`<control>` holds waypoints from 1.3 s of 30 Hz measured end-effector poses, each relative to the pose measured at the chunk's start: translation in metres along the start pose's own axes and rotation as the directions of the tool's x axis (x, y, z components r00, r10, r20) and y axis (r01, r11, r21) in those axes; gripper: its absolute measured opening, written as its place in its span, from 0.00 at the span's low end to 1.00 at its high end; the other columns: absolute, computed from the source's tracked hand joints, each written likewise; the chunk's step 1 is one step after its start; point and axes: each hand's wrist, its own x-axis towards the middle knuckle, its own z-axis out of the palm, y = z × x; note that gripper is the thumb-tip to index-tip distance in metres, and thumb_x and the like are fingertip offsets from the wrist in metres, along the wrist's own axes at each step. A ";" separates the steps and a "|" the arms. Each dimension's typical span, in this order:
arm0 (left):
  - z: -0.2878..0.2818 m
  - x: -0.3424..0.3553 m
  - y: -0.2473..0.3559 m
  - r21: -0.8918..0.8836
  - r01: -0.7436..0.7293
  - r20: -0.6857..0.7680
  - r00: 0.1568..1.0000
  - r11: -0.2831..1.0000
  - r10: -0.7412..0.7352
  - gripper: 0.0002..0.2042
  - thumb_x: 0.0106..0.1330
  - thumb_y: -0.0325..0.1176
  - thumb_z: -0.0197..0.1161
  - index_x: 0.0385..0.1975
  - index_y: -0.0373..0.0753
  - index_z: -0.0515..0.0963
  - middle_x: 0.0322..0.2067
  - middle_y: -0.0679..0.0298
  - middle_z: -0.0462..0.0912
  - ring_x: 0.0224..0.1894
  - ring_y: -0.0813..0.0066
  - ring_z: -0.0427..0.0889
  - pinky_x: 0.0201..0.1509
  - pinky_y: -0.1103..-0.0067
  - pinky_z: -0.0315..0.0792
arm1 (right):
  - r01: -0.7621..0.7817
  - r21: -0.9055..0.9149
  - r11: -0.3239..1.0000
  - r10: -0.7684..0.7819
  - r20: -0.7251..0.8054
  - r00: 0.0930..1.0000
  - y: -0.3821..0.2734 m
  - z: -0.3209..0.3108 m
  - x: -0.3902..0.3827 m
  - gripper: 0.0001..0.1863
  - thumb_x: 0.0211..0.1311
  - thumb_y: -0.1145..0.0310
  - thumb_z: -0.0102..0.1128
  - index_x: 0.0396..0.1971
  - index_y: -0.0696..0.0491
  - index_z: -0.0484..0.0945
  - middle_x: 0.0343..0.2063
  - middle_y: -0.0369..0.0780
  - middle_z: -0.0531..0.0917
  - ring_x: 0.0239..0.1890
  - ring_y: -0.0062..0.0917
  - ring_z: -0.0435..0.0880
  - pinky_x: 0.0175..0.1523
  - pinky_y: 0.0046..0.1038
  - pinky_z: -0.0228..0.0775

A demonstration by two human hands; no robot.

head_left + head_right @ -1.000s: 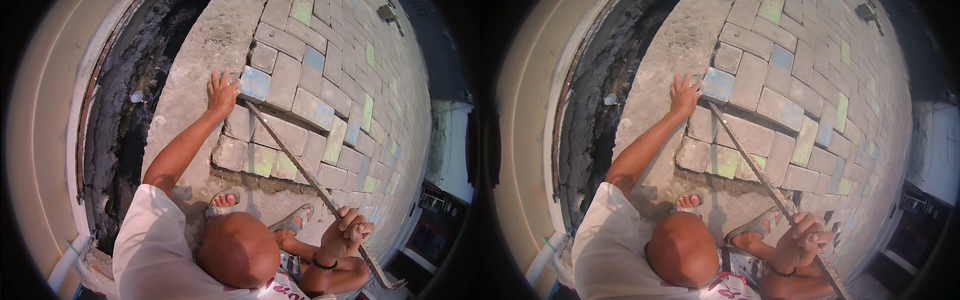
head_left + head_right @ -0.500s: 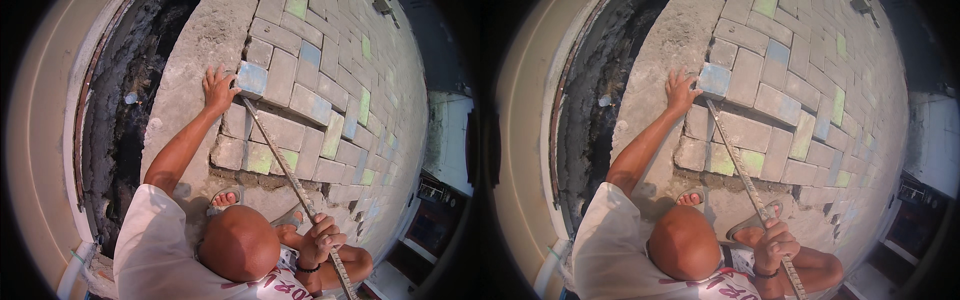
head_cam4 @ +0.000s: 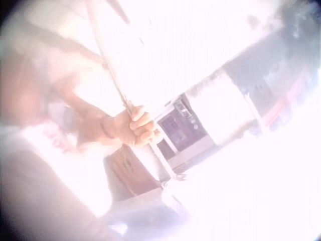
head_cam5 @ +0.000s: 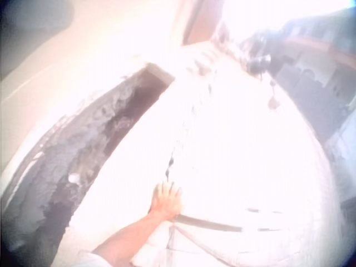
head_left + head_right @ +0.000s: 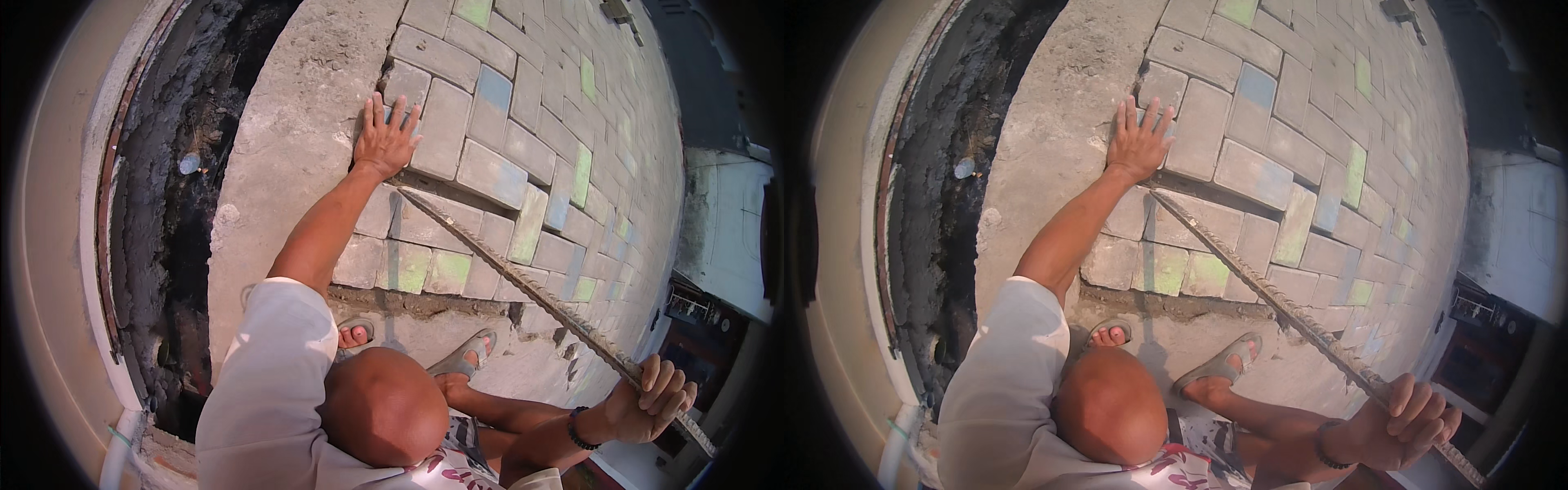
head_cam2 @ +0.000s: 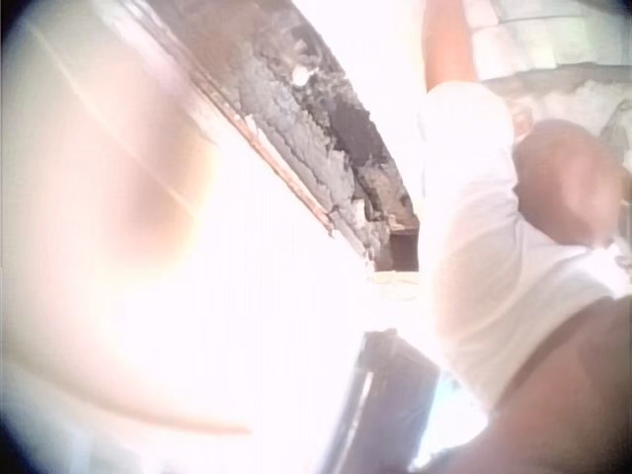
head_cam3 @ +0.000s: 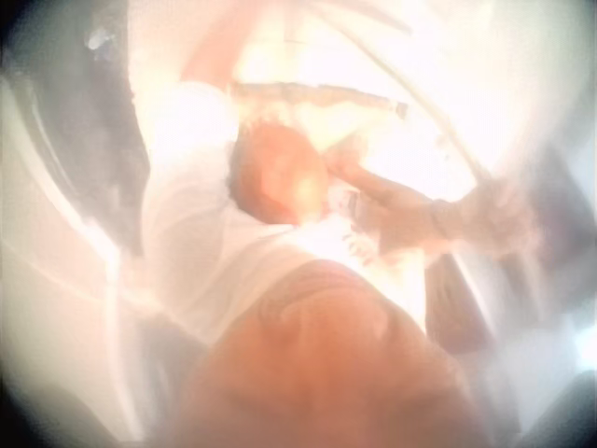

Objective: The person squats on a partially paved floor and uses a long metal rod to tap and adjust rectangular paving stones into a herringbone pattern. The person repeatedly taps individual stones to settle them and aligns them with adjacent stones.

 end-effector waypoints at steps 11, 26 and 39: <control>0.002 0.020 -0.007 0.165 -0.003 0.124 0.992 0.986 -0.017 0.25 0.71 0.47 0.39 0.65 0.45 0.58 0.68 0.57 0.52 0.69 0.48 0.47 0.68 0.53 0.44 | 0.032 0.022 0.999 -0.033 0.058 0.998 -0.021 -0.023 0.016 0.06 0.64 0.79 0.48 0.27 0.52 0.71 0.13 0.33 0.60 0.16 0.19 0.58 0.26 0.24 0.57; 0.014 0.082 -0.015 0.118 0.074 -0.039 0.997 0.990 -0.070 0.27 0.70 0.45 0.43 0.67 0.43 0.52 0.68 0.51 0.49 0.69 0.42 0.45 0.69 0.50 0.38 | 0.001 -0.002 1.000 -0.001 0.059 0.998 0.018 -0.009 0.038 0.04 0.63 0.78 0.48 0.30 0.51 0.69 0.15 0.32 0.60 0.16 0.17 0.57 0.23 0.23 0.54; -0.003 0.028 -0.056 -0.295 0.312 -0.190 0.907 0.903 -0.375 0.22 0.65 0.32 0.51 0.60 0.38 0.63 0.62 0.53 0.60 0.64 0.46 0.54 0.68 0.55 0.45 | 0.102 -0.013 0.995 -0.100 0.101 0.990 -0.028 0.007 0.093 0.07 0.65 0.69 0.40 0.27 0.53 0.63 0.22 0.35 0.61 0.24 0.19 0.61 0.35 0.24 0.56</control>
